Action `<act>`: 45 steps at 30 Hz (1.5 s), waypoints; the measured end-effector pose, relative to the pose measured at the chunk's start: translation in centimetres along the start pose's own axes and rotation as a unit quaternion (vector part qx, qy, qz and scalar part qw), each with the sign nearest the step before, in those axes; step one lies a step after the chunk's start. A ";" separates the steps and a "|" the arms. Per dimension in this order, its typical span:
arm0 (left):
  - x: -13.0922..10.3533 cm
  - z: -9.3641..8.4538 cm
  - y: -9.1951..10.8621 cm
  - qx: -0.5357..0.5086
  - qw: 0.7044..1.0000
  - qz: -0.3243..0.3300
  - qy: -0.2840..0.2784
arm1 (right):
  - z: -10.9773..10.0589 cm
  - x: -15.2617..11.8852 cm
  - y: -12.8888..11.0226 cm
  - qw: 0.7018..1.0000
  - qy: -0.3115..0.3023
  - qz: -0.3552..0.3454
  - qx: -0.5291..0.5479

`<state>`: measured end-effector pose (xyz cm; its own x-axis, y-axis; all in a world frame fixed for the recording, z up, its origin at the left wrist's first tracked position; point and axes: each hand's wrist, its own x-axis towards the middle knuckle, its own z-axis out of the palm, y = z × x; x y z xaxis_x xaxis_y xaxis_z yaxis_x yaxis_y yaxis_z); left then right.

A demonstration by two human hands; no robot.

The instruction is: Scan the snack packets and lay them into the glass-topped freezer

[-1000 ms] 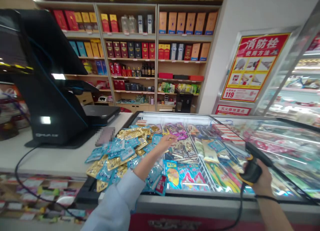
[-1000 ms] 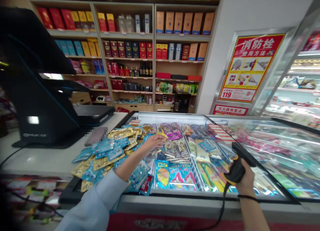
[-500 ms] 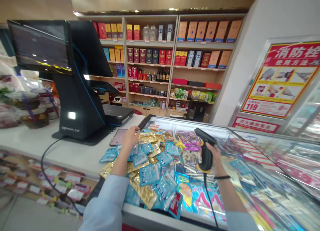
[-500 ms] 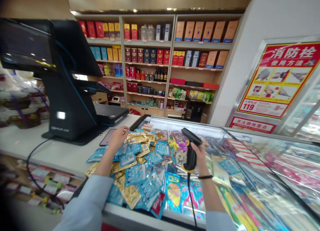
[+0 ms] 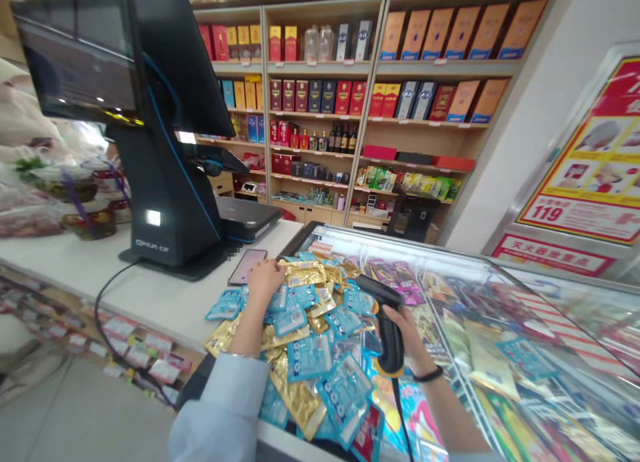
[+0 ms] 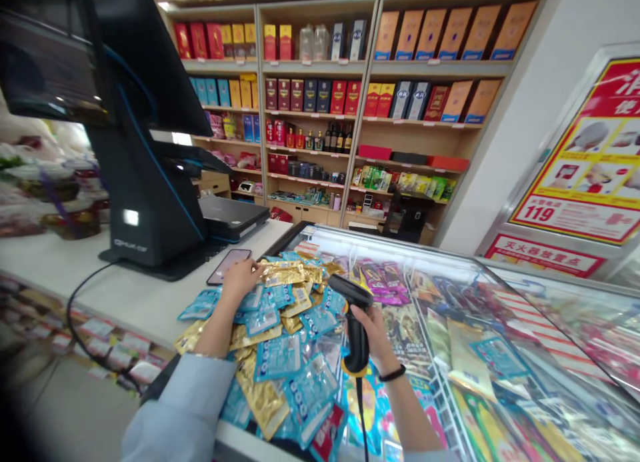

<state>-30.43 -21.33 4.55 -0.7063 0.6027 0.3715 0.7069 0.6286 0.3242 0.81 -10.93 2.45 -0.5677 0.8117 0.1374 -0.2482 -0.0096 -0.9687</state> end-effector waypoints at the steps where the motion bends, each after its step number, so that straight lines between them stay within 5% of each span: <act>1: 0.0 0.2 -0.1 -0.009 1.000 -0.001 -0.004 | 0.0 0.0 0.1 1.000 0.001 0.004 0.005; 6: 0.7 0.9 -1.2 -0.065 0.997 0.006 -0.029 | -0.1 -0.2 0.4 0.999 0.003 0.026 0.020; 10: 0.9 0.6 -1.4 -0.105 0.993 0.029 0.034 | 0.1 -0.4 0.5 1.000 0.002 0.023 0.005; 22: -1.8 -1.2 3.1 -0.284 0.952 0.044 0.110 | 1.1 -1.9 -0.5 0.993 -0.080 0.004 -0.085; 31: -2.4 -1.5 4.0 -0.328 0.929 0.020 0.171 | 1.4 -2.4 -0.5 0.989 -0.095 -0.035 -0.106; 45: -2.0 -0.8 3.8 -0.339 0.924 0.019 0.175 | 1.5 -2.4 -0.6 0.991 -0.101 -0.028 -0.088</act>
<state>-26.29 -20.62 5.74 -0.7085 0.3484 0.6138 0.6764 0.0871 0.7314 1.12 -13.81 2.99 -0.7069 0.6746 0.2124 -0.1524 0.1479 -0.9772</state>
